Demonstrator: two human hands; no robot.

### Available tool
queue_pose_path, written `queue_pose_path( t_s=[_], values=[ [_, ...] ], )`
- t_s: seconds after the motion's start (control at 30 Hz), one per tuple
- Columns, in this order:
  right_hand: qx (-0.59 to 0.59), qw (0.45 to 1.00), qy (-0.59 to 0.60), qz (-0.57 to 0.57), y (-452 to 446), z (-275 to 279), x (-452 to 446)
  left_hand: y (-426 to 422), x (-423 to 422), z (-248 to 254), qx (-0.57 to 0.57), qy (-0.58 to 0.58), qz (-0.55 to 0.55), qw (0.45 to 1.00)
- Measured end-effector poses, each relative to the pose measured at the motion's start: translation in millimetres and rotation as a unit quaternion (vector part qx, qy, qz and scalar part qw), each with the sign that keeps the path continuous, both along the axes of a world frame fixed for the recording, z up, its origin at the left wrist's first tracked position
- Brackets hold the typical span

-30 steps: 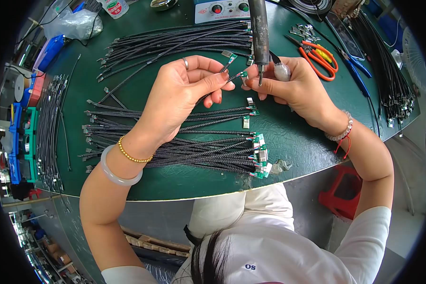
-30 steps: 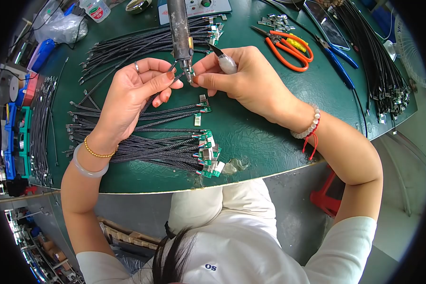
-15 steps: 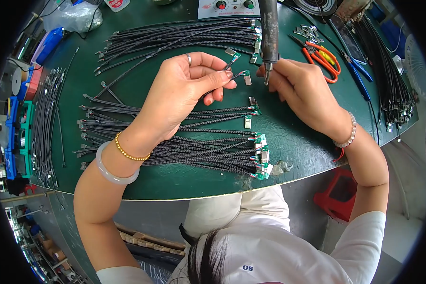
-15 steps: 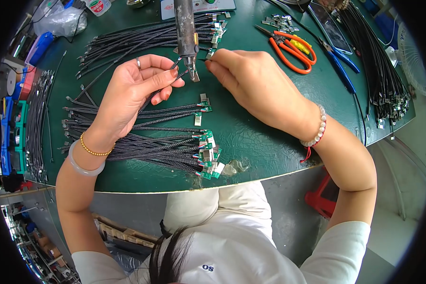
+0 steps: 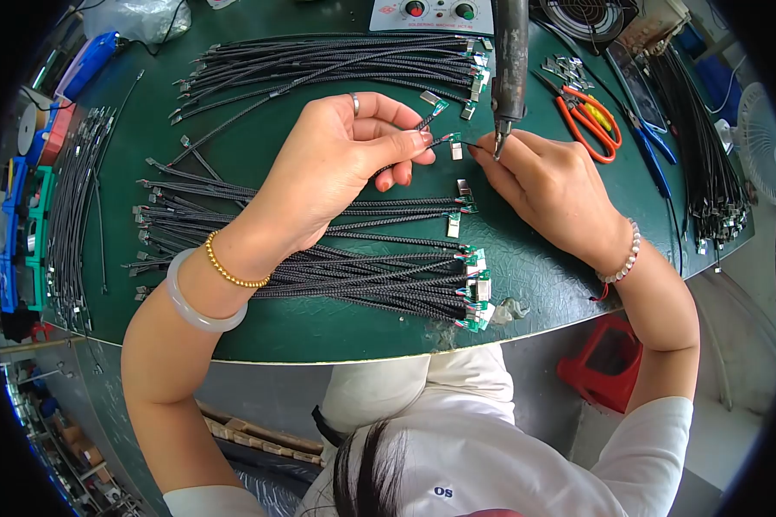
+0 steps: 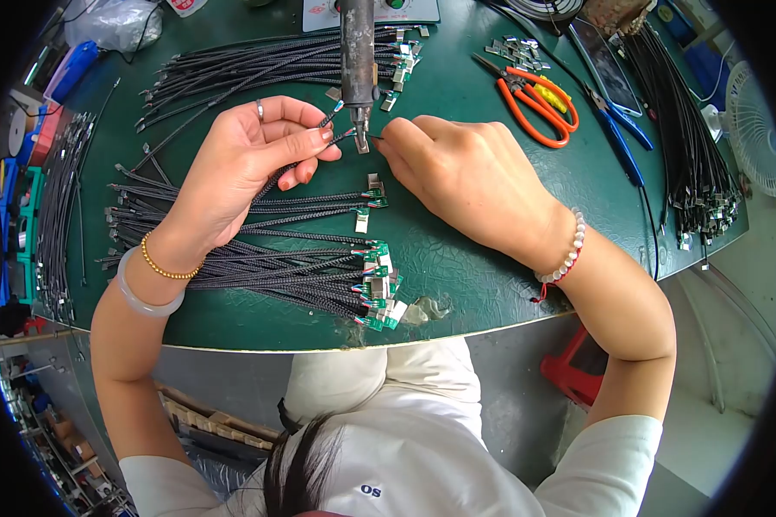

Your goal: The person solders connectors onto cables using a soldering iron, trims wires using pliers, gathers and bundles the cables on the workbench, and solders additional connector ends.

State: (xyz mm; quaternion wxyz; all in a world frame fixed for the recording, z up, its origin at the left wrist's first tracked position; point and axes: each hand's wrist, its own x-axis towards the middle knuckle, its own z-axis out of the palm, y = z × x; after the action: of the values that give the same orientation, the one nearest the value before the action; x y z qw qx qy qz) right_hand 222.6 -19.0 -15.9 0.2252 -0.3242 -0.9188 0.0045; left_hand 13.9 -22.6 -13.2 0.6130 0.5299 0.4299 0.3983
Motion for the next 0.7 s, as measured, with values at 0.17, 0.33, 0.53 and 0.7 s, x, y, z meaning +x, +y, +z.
queue_pose_path(
  t_s=[0.17,0.33,0.53,0.7],
  values=[
    [0.01,1.0,0.004,-0.008,-1,-2,-1,0,0,-1,-0.001,0.002,0.001,1.0],
    [0.015,1.0,0.0,-0.01,-1,-2,0,0,-1,0,-0.001,-0.001,-0.002,1.0],
    [-0.012,0.998,0.058,-0.038,3,0,-1,0,0,0,-0.004,0.006,-0.001,1.0],
    [-0.402,0.872,0.269,-0.08,11,3,-4,-1,-1,-2,0.0,0.013,-0.048,0.999]
  ],
)
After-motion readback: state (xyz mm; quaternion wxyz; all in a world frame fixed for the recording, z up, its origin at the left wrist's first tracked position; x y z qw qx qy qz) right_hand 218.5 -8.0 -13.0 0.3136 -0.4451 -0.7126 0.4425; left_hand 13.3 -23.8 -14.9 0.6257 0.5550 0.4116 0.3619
